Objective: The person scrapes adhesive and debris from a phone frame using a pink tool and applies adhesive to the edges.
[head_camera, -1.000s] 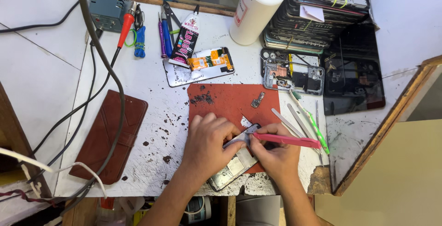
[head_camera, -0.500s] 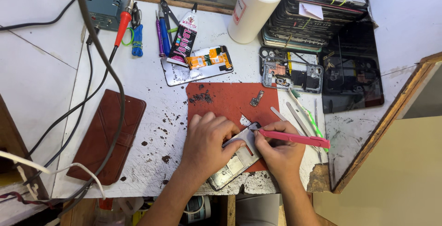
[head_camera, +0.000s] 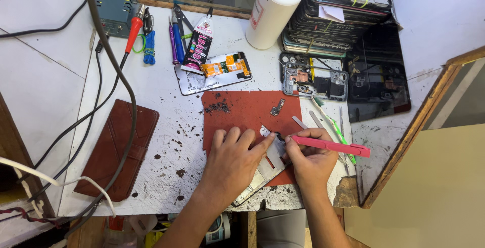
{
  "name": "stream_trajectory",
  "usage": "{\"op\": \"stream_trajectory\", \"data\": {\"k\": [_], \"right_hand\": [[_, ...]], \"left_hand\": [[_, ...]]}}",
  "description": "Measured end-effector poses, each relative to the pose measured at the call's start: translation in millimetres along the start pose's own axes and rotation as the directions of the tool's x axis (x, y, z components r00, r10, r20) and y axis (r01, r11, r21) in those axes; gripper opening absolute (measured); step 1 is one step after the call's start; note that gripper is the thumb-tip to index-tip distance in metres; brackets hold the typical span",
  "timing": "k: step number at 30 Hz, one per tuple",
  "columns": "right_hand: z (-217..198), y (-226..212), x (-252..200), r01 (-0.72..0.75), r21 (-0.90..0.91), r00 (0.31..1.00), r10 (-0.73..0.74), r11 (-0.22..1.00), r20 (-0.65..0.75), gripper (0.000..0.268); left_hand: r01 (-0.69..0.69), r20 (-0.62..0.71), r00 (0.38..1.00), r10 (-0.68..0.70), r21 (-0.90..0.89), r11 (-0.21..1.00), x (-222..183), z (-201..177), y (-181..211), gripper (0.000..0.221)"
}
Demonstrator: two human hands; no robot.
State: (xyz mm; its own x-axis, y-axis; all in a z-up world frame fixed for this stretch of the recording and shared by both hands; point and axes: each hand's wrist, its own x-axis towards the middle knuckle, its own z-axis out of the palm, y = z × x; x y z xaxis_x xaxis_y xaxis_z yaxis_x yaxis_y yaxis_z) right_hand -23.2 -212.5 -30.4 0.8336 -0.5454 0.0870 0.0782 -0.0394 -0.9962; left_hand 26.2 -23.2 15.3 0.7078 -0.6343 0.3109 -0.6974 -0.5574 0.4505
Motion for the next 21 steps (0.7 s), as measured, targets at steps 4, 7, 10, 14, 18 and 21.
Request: {"op": "stream_trajectory", "data": {"k": [4, 7, 10, 14, 18, 21], "right_hand": [[-2, 0, 1, 0.008, 0.037, 1.0, -0.008, 0.999, 0.004, 0.022], [-2, -1, 1, 0.002, 0.039, 1.0, -0.002, 0.999, 0.005, 0.022], [-2, -1, 1, 0.007, 0.037, 1.0, -0.007, 0.999, -0.001, 0.023], [-1, -2, 0, -0.004, 0.032, 1.0, 0.004, 0.999, -0.009, 0.022], [-3, -2, 1, -0.011, 0.041, 1.0, 0.012, 0.999, -0.01, 0.021], [-4, 0, 2, 0.017, 0.049, 1.0, -0.017, 0.999, 0.008, 0.02]], "left_hand": [[0.049, -0.01, 0.999, -0.048, 0.087, 0.995, -3, 3, 10, 0.046], [0.062, -0.002, 0.998, -0.063, 0.141, 0.988, -3, 4, 15, 0.046], [0.061, 0.013, 0.998, -0.064, 0.17, 0.984, -3, 5, 16, 0.044], [0.045, -0.01, 0.999, -0.044, 0.176, 0.983, 0, 5, 16, 0.039], [0.093, -0.007, 0.995, -0.096, -0.189, 0.978, 2, 1, -3, 0.027], [0.216, -0.122, 0.957, -0.262, -0.3, 0.929, 5, -5, -29, 0.023]]}}
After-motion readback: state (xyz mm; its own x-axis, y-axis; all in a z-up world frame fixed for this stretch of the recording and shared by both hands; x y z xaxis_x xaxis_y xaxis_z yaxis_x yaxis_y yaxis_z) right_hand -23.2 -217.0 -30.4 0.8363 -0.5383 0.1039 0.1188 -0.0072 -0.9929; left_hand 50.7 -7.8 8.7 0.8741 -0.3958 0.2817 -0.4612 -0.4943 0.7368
